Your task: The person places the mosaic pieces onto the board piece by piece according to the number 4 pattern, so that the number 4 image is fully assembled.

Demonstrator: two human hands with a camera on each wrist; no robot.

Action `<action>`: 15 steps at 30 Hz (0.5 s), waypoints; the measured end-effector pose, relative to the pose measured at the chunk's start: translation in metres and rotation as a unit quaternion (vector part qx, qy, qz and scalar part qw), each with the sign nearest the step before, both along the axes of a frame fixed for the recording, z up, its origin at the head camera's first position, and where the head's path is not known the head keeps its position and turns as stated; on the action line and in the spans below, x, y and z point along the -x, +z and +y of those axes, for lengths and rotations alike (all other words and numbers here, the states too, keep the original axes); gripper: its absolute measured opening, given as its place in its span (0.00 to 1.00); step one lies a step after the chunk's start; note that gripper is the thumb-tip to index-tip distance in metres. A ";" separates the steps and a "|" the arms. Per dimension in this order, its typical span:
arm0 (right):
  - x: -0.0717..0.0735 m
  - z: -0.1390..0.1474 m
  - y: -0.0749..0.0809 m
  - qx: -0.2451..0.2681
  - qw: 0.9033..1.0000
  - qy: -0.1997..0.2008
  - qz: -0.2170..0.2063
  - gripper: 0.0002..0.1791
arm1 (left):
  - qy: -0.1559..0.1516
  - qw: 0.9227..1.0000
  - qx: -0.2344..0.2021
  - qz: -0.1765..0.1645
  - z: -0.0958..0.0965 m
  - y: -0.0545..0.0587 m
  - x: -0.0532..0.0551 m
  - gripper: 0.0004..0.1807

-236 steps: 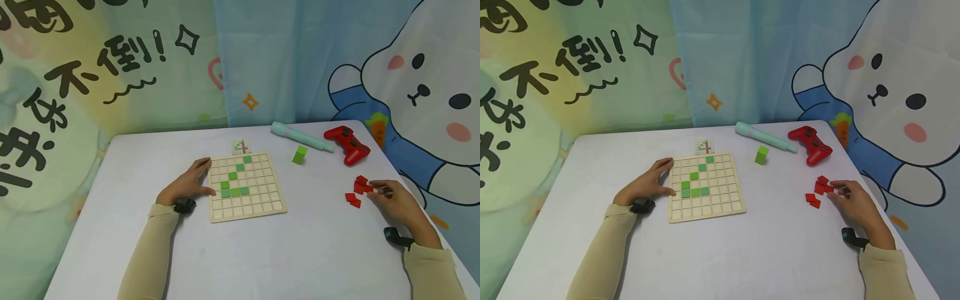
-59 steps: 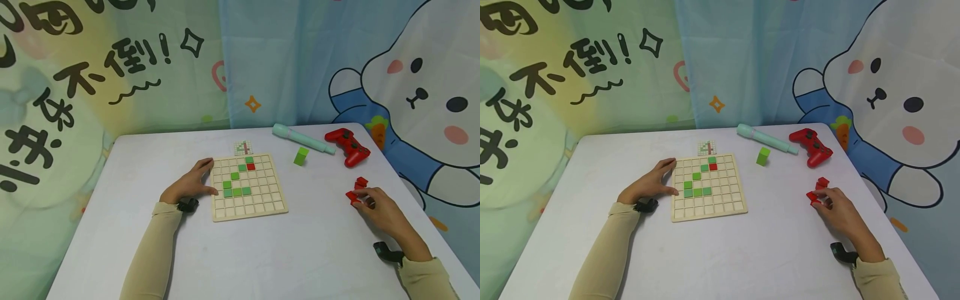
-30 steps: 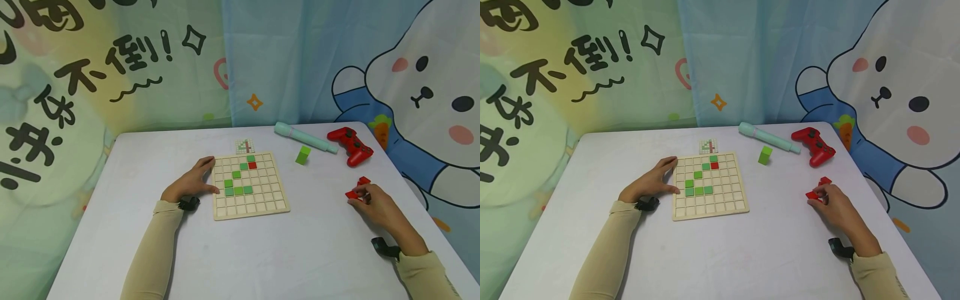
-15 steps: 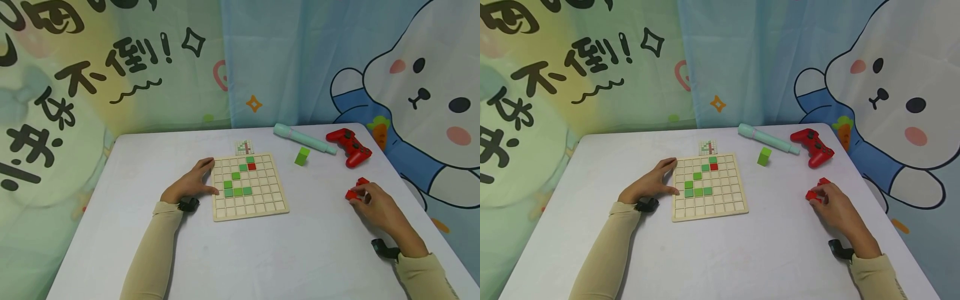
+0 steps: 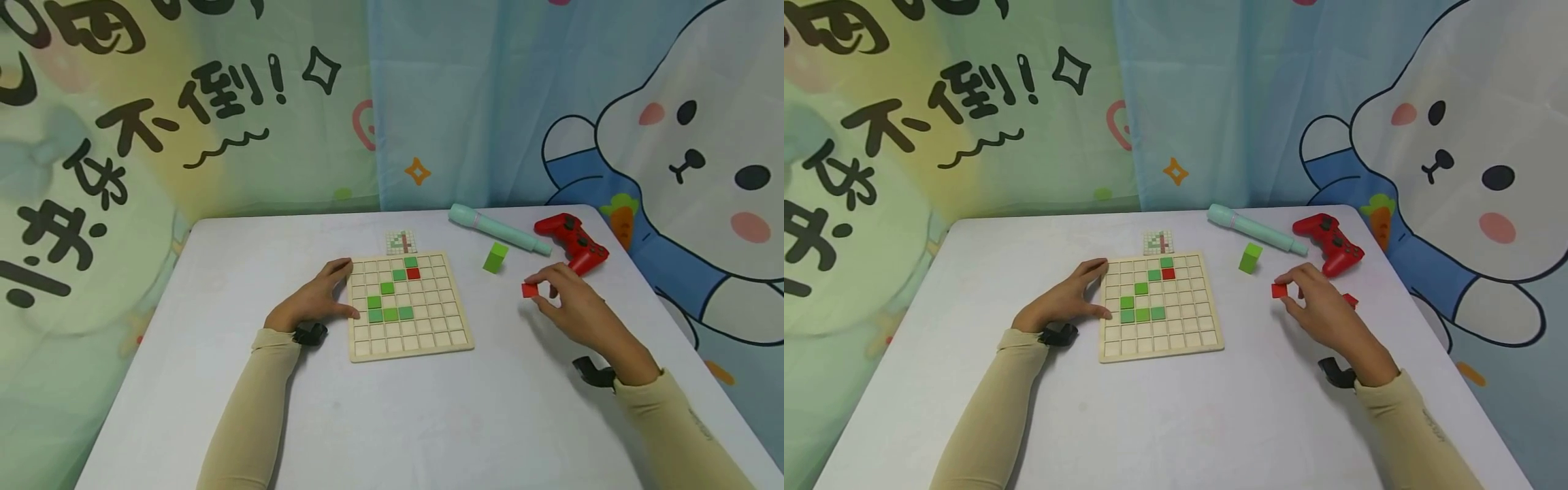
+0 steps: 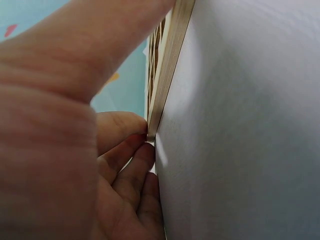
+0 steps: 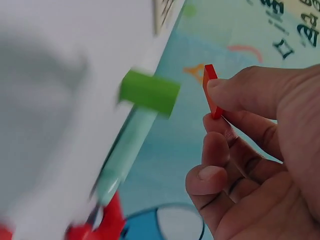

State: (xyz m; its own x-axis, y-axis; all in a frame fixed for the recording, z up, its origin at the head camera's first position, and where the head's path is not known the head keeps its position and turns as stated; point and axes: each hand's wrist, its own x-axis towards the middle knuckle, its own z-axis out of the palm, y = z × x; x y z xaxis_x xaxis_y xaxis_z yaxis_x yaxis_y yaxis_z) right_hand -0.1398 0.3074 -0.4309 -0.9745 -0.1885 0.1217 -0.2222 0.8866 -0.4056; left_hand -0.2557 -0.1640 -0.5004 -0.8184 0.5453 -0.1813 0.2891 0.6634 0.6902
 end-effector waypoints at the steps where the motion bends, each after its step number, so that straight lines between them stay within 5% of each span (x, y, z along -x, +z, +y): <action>1: 0.004 -0.007 0.002 0.002 1.000 0.007 0.001 0.21 | 0.000 1.000 0.002 0.003 0.000 -0.001 0.000 0.66; 7: 0.034 -0.052 0.002 0.014 0.998 0.057 -0.006 0.17 | -0.001 1.000 0.014 0.014 0.001 -0.003 0.003 0.67; 15: 0.071 -0.109 -0.005 0.023 0.992 0.105 -0.066 0.15 | -0.002 1.000 0.015 0.016 0.000 -0.004 0.003 0.67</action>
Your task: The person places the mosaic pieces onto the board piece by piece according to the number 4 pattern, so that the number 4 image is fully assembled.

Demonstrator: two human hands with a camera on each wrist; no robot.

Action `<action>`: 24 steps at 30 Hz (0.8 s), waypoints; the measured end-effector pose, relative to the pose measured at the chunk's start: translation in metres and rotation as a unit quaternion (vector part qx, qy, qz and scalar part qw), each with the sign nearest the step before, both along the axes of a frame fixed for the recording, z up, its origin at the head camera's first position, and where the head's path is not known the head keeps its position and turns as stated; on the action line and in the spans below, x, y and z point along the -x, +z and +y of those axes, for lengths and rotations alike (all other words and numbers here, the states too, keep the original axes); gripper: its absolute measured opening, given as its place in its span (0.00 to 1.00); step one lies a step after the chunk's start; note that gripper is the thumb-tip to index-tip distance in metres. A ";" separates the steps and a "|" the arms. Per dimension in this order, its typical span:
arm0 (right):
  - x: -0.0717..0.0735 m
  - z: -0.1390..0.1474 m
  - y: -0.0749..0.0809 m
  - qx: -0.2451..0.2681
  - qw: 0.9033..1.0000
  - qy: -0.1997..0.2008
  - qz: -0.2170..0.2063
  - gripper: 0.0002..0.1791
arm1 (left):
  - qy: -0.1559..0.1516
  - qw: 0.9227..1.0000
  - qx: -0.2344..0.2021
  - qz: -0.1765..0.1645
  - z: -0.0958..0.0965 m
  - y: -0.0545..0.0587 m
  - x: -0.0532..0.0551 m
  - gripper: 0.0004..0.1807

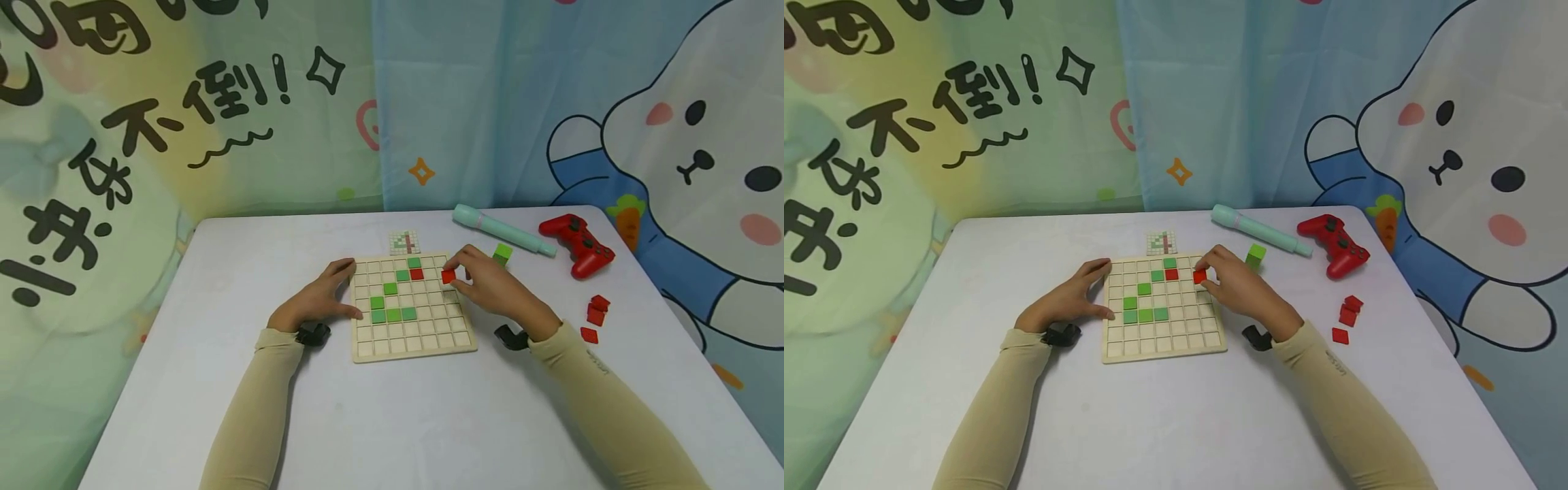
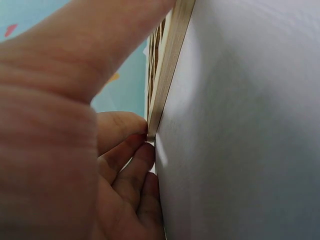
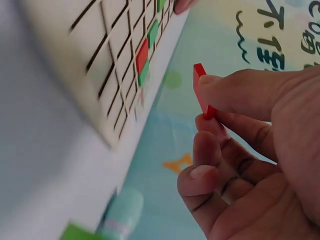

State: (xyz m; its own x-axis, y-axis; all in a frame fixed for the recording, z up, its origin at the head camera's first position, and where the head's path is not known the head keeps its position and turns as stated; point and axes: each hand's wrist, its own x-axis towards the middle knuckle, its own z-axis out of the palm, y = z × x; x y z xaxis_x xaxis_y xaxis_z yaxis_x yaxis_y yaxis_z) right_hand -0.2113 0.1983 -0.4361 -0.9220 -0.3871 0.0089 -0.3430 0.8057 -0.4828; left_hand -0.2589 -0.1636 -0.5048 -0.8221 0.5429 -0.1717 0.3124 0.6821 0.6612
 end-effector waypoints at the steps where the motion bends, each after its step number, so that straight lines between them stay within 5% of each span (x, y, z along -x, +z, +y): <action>1: 0.004 -0.006 -0.002 0.001 1.000 0.005 -0.009 0.15 | 0.000 1.000 -0.002 -0.001 0.000 0.000 0.000 0.66; 9: 0.024 -0.037 -0.019 -0.004 0.997 0.040 -0.066 0.15 | 0.001 1.000 -0.001 -0.004 0.000 0.000 -0.001 0.65; 24: 0.030 -0.053 -0.032 -0.029 0.998 0.043 -0.047 0.13 | -0.002 1.000 0.006 0.006 -0.001 0.000 0.002 0.66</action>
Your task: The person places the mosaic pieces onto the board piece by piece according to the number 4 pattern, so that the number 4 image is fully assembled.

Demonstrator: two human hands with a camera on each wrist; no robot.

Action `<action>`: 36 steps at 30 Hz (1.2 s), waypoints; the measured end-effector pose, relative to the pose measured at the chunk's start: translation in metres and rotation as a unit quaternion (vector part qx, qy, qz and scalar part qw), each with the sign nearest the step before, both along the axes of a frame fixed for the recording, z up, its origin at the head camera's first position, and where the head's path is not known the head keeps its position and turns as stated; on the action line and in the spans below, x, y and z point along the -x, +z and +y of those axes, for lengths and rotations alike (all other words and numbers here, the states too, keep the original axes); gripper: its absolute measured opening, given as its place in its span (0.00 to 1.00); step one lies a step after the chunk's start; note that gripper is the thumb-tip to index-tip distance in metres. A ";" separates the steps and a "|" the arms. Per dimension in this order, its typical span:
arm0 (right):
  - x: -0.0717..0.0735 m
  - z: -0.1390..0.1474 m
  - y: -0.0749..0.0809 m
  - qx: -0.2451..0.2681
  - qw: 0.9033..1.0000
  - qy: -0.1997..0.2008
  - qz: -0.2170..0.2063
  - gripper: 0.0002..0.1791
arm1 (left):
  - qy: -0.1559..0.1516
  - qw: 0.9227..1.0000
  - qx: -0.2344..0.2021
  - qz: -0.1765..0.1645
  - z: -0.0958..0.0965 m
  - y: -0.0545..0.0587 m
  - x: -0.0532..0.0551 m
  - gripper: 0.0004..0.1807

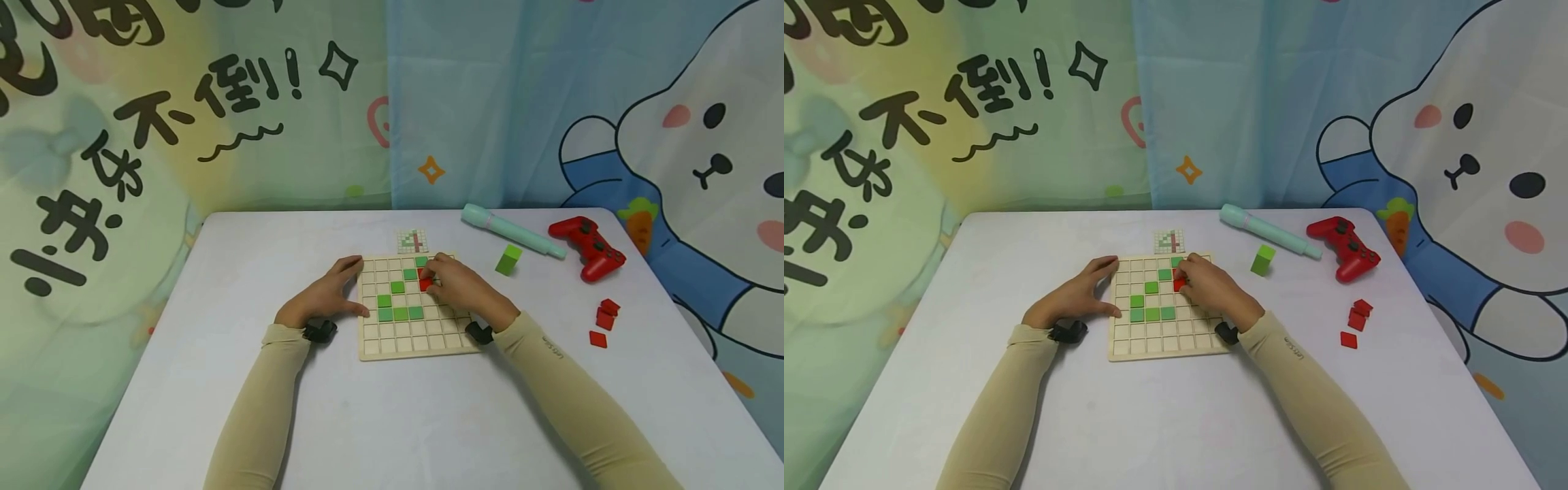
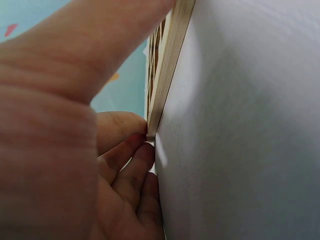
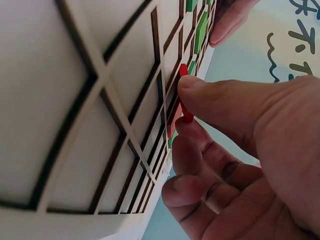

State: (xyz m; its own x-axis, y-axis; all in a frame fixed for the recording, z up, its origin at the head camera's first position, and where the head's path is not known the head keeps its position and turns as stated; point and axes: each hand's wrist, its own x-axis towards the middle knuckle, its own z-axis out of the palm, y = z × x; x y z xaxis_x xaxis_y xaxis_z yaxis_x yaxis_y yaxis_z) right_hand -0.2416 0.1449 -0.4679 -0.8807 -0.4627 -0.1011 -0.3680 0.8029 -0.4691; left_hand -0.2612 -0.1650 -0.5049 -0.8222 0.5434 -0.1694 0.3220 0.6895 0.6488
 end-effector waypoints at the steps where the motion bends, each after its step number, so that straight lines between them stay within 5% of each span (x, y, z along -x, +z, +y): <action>1: 0.000 0.000 0.000 0.001 1.000 0.000 0.001 0.13 | 0.000 1.000 0.001 0.000 0.000 0.000 0.000 0.66; 26: -0.003 0.006 -0.003 0.049 0.998 -0.025 -0.026 0.12 | -0.004 1.000 -0.004 -0.006 0.002 -0.001 -0.001 0.66; 36: -0.043 0.059 0.013 0.044 0.994 -0.096 0.030 0.13 | 0.003 1.000 -0.002 -0.007 0.001 0.001 -0.003 0.66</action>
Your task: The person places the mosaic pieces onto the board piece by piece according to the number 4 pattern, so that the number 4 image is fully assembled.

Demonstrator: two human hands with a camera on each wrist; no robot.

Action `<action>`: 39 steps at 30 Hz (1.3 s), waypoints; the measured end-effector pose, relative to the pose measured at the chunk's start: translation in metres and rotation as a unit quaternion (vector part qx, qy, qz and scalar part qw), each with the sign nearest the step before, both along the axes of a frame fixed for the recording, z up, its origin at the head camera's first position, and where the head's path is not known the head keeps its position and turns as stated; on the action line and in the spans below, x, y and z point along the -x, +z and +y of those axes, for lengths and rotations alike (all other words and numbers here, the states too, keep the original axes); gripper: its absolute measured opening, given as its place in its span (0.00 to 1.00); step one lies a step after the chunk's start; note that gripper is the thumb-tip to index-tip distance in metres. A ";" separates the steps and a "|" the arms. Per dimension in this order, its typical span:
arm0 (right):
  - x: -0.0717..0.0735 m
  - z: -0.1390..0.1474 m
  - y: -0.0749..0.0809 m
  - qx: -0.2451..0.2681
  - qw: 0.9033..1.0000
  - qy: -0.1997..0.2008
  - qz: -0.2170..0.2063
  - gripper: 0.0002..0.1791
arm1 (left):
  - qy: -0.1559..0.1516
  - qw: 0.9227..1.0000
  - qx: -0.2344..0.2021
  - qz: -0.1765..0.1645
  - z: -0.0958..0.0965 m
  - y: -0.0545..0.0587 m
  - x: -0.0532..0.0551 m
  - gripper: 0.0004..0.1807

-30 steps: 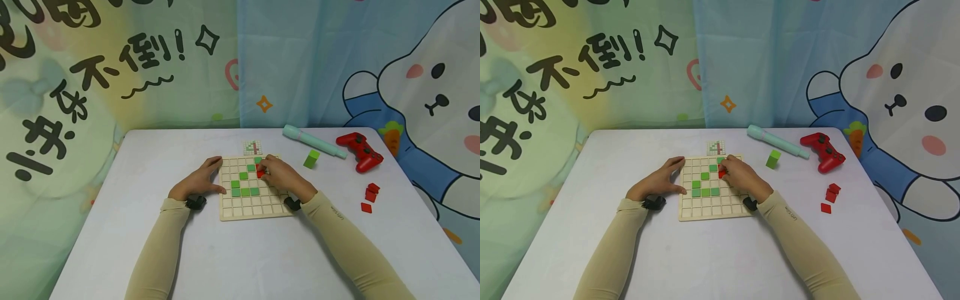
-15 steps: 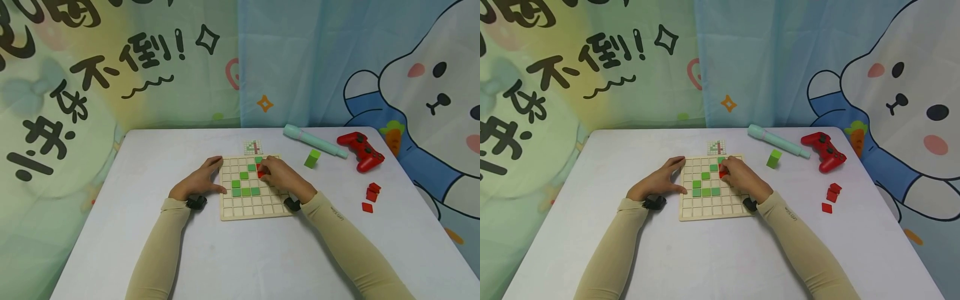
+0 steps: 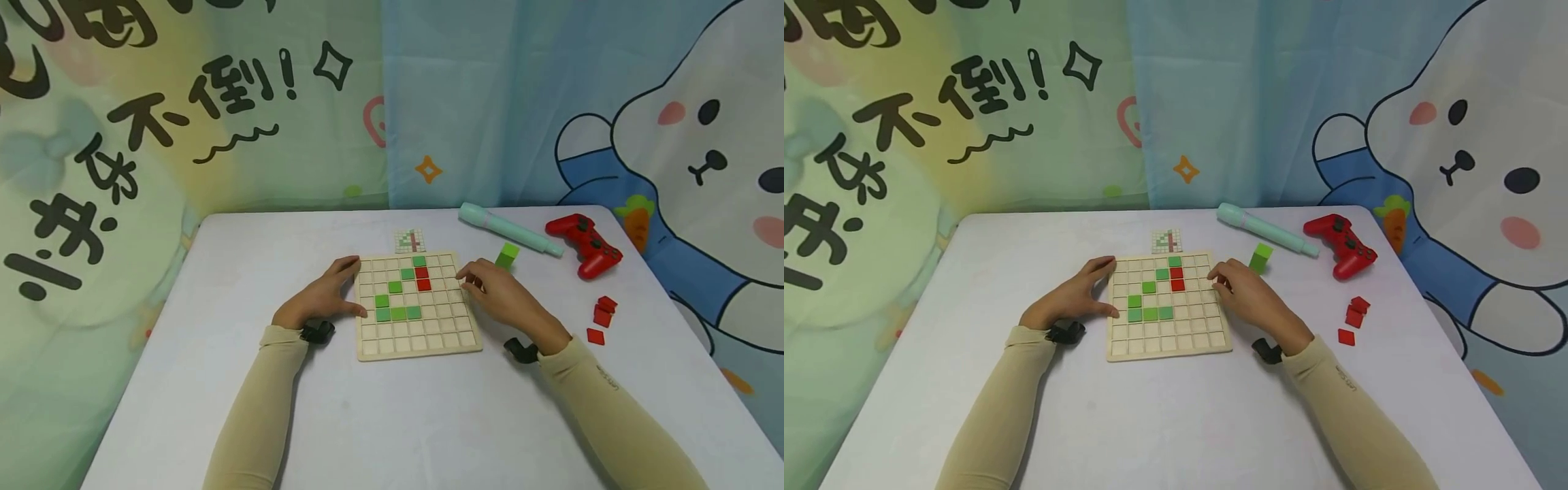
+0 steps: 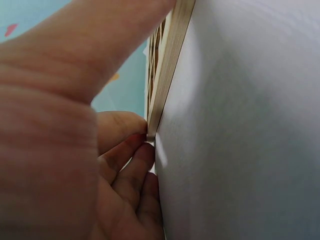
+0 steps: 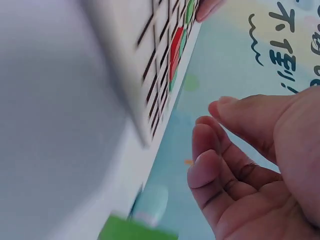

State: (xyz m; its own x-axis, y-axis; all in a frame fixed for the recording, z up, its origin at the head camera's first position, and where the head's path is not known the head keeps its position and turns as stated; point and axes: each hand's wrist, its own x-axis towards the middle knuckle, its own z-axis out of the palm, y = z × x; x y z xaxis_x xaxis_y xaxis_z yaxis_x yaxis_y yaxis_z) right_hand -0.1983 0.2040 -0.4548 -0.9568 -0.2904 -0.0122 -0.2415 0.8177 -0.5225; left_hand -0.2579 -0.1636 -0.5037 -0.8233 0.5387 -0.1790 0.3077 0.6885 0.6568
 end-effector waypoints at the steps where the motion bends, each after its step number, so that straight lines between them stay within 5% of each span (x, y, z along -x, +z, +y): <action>1: -0.006 0.008 0.001 -0.002 1.000 -0.005 0.001 0.13 | 0.001 1.000 0.000 -0.002 0.000 0.000 0.000 0.65; 10: -0.055 0.078 0.002 0.016 0.994 -0.066 0.086 0.10 | 0.000 1.000 -0.002 0.000 -0.004 -0.002 -0.002 0.66; 20: -0.091 0.115 -0.031 0.076 0.977 -0.101 0.172 0.13 | -0.001 1.000 -0.009 0.001 0.000 -0.001 -0.003 0.66; 27: -0.107 0.152 -0.037 0.043 0.975 -0.164 0.145 0.15 | -0.001 1.000 -0.003 0.004 0.004 0.002 -0.003 0.66; 39: -0.125 0.190 -0.050 0.002 0.980 -0.194 0.053 0.26 | 0.005 1.000 -0.001 -0.001 0.004 0.000 -0.003 0.66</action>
State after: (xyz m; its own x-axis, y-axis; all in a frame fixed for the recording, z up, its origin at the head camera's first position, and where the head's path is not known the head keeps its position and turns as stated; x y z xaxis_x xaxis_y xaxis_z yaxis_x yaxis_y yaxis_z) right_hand -0.0735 0.3945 -0.5044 -0.9911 0.0947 0.0934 0.0333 0.8568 -0.5146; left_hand -0.2546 -0.1600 -0.5036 -0.8289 0.5301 -0.1789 0.2990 0.6901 0.6591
